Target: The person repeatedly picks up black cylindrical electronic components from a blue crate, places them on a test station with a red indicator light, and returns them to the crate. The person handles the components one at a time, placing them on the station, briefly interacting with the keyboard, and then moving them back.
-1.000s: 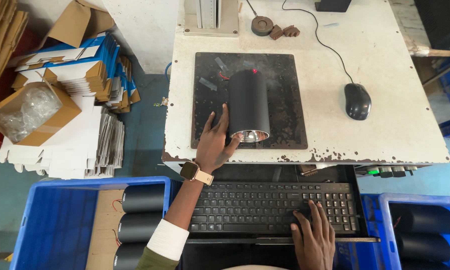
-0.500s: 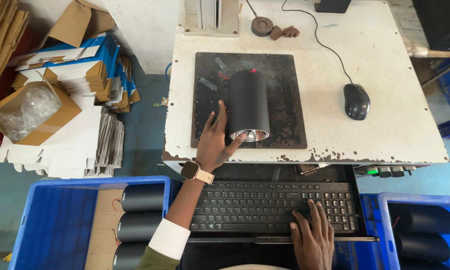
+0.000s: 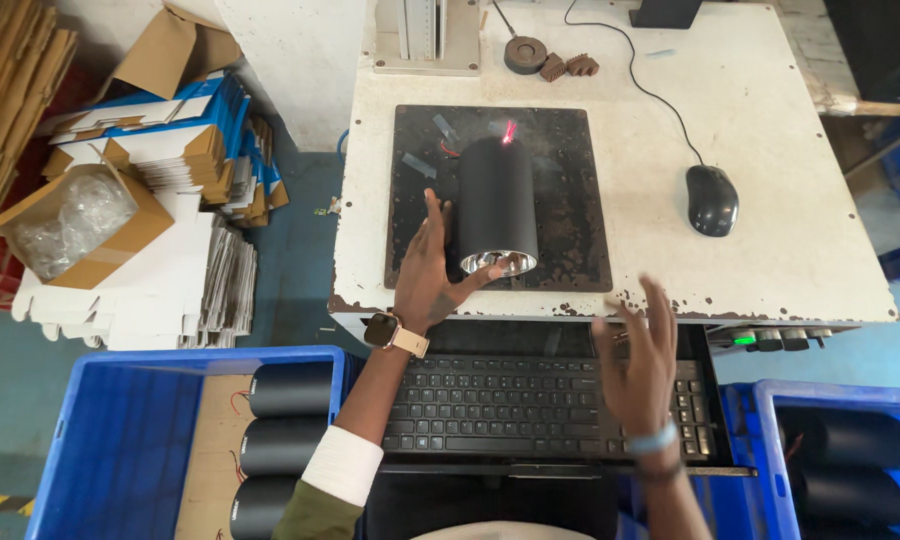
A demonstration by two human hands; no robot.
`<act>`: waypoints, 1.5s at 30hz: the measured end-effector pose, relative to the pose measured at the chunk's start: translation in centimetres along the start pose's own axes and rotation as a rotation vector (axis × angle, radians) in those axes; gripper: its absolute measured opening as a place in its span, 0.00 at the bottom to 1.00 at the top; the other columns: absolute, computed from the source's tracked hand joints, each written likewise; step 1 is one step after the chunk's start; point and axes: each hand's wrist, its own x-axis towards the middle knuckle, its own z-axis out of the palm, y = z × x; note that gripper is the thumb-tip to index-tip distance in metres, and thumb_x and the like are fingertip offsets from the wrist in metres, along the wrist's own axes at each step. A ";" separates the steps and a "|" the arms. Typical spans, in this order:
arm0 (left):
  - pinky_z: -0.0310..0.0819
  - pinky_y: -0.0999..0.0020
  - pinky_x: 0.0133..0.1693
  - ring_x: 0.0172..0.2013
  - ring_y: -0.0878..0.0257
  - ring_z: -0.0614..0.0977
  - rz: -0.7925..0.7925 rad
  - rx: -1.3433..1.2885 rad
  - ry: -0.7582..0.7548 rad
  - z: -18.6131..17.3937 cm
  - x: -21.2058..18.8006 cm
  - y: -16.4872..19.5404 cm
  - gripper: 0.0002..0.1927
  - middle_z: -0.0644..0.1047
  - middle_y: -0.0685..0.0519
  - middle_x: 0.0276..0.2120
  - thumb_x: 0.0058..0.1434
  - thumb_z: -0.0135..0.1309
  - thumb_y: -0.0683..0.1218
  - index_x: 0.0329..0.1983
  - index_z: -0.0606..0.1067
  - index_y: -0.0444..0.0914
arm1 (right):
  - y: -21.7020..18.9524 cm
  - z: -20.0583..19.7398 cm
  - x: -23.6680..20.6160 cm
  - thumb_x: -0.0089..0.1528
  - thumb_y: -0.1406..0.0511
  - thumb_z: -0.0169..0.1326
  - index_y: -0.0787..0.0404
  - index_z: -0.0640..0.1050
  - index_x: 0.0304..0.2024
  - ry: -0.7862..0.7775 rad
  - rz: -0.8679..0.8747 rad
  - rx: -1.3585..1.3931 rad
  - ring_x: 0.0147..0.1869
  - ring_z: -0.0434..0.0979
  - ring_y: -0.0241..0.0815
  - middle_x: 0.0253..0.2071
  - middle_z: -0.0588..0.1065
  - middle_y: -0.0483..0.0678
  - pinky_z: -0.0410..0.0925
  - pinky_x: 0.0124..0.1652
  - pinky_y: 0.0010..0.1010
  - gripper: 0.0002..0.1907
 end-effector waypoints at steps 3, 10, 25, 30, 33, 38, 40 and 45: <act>0.59 0.49 0.70 0.71 0.33 0.64 0.021 -0.034 0.024 -0.1 -0.3 -0.2 0.69 0.64 0.27 0.69 0.57 0.46 0.81 0.78 0.30 0.30 | 1.5 2.9 5.9 0.69 0.63 0.54 0.64 0.79 0.51 -0.065 0.090 0.100 0.67 0.72 0.58 0.66 0.70 0.61 0.69 0.59 0.46 0.13; 0.64 0.53 0.67 0.70 0.36 0.67 -0.111 -0.252 0.101 0.4 -0.4 -1.1 0.58 0.65 0.32 0.71 0.63 0.27 0.82 0.81 0.36 0.38 | 2.6 8.4 10.9 0.67 0.68 0.55 0.56 0.83 0.46 -0.146 0.188 0.073 0.38 0.80 0.50 0.43 0.79 0.49 0.70 0.36 0.41 0.08; 0.65 0.54 0.66 0.68 0.42 0.70 -0.215 -0.209 0.131 0.5 -0.1 -0.8 0.48 0.70 0.38 0.67 0.68 0.32 0.76 0.74 0.61 0.35 | 2.2 8.9 10.0 0.65 0.69 0.57 0.57 0.82 0.41 -0.069 0.095 0.064 0.36 0.78 0.45 0.47 0.79 0.44 0.71 0.37 0.37 0.04; 0.60 0.51 0.68 0.69 0.40 0.67 -0.179 -0.151 0.115 0.6 -0.1 -0.9 0.46 0.67 0.36 0.69 0.70 0.31 0.74 0.72 0.65 0.34 | 2.3 8.7 9.9 0.64 0.69 0.57 0.58 0.82 0.41 -0.074 0.096 0.083 0.35 0.78 0.45 0.47 0.78 0.45 0.70 0.36 0.36 0.05; 0.60 0.51 0.68 0.69 0.40 0.68 -0.184 -0.136 0.111 0.7 -0.2 -0.9 0.45 0.68 0.37 0.69 0.70 0.31 0.74 0.71 0.66 0.35 | 2.3 8.7 9.8 0.64 0.69 0.57 0.58 0.82 0.41 -0.058 0.073 0.081 0.36 0.79 0.45 0.47 0.78 0.45 0.71 0.36 0.36 0.04; 0.61 0.50 0.67 0.69 0.39 0.68 -0.191 -0.121 0.113 0.7 -0.3 -0.9 0.44 0.68 0.37 0.69 0.70 0.31 0.73 0.71 0.67 0.37 | 2.3 8.8 9.8 0.64 0.69 0.57 0.58 0.82 0.40 -0.070 0.081 0.076 0.35 0.78 0.44 0.48 0.79 0.44 0.71 0.36 0.35 0.04; 0.61 0.50 0.67 0.69 0.39 0.68 -0.187 -0.122 0.115 0.7 -0.3 -0.9 0.43 0.68 0.38 0.69 0.70 0.31 0.73 0.70 0.68 0.37 | 2.3 8.9 9.8 0.64 0.69 0.58 0.58 0.82 0.40 -0.067 0.071 0.068 0.35 0.78 0.44 0.48 0.79 0.44 0.71 0.36 0.35 0.04; 0.61 0.50 0.67 0.68 0.40 0.68 -0.178 -0.124 0.120 0.8 -0.4 -1.1 0.42 0.69 0.38 0.68 0.71 0.31 0.72 0.69 0.69 0.37 | 2.4 8.9 9.7 0.64 0.69 0.58 0.59 0.82 0.40 -0.069 0.069 0.070 0.35 0.79 0.44 0.48 0.79 0.45 0.71 0.36 0.35 0.04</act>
